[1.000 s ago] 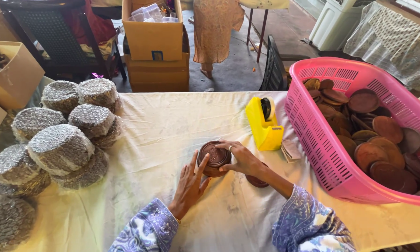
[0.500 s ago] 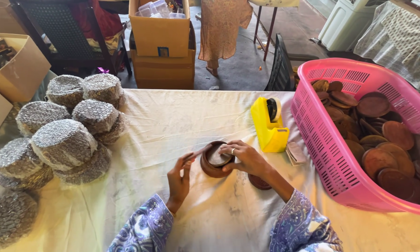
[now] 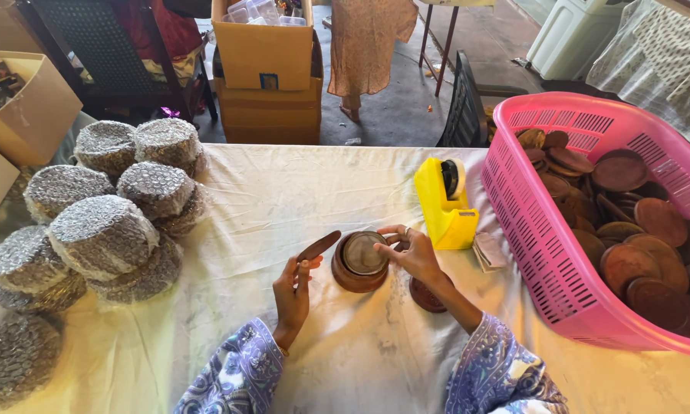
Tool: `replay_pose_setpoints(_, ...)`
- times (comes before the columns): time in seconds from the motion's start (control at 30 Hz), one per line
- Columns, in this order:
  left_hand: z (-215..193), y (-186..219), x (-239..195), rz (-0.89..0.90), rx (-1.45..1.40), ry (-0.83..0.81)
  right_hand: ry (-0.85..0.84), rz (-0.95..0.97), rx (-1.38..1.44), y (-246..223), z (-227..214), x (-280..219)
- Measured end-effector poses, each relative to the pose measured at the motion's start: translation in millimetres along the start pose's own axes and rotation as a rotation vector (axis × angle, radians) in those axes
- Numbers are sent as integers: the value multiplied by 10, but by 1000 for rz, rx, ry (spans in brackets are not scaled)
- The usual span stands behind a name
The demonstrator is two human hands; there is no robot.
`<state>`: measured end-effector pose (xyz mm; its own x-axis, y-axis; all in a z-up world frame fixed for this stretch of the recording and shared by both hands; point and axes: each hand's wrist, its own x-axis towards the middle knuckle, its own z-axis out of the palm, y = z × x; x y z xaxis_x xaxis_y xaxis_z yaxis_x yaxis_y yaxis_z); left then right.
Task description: The person cleans a small wooden bowl with a cloth, wiping the exterior and interior surfaces. They then place the bowl into a pink basket and repeat the process with another bowl, handling the bowls and lids one at a time.
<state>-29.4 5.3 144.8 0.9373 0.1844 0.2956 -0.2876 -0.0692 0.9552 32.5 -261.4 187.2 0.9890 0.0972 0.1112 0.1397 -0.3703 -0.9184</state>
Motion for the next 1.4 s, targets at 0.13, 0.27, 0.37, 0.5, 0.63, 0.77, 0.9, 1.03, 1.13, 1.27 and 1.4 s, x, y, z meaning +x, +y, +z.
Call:
replay_pose_setpoints(0.13, 3, -28, 18, -35, 8, 4, 169, -183, -372, -231, 128, -115)
replay_pose_setpoints(0.27, 13, 6, 5, -20, 14, 1, 130, -224, -445, -107, 177, -128)
replay_pose_setpoints(0.37, 8, 29, 12, -23, 13, 2, 150, -449, -464, -41, 170, -158)
replay_pose_setpoints(0.5, 2, 49, 7, -22, 24, -1, -11, -459, -549, 12, 154, -166)
replay_pose_setpoints(0.63, 6, 19, 15, -52, -6, 0, -57, -418, -563, 16, 150, -154)
replay_pose_setpoints(0.77, 6, 26, 6, -42, -3, -11, -30, -550, -529, -255, 155, -242)
replay_pose_setpoints(0.9, 10, 35, 3, -48, 22, -17, -91, -601, -628, -279, 184, -293)
replay_pose_setpoints(1.03, 3, 16, 8, -42, 33, -19, -8, -621, -535, -183, 182, -285)
replay_pose_setpoints(1.13, 7, 2, 9, -42, 33, -20, 74, -473, -463, -125, 188, -244)
replay_pose_setpoints(1.27, 2, -4, 16, -35, 25, -28, 165, -676, -527, -369, 201, -343)
replay_pose_setpoints(1.4, 13, -35, 3, -43, 24, -31, 63, -696, -719, -146, 219, -342)
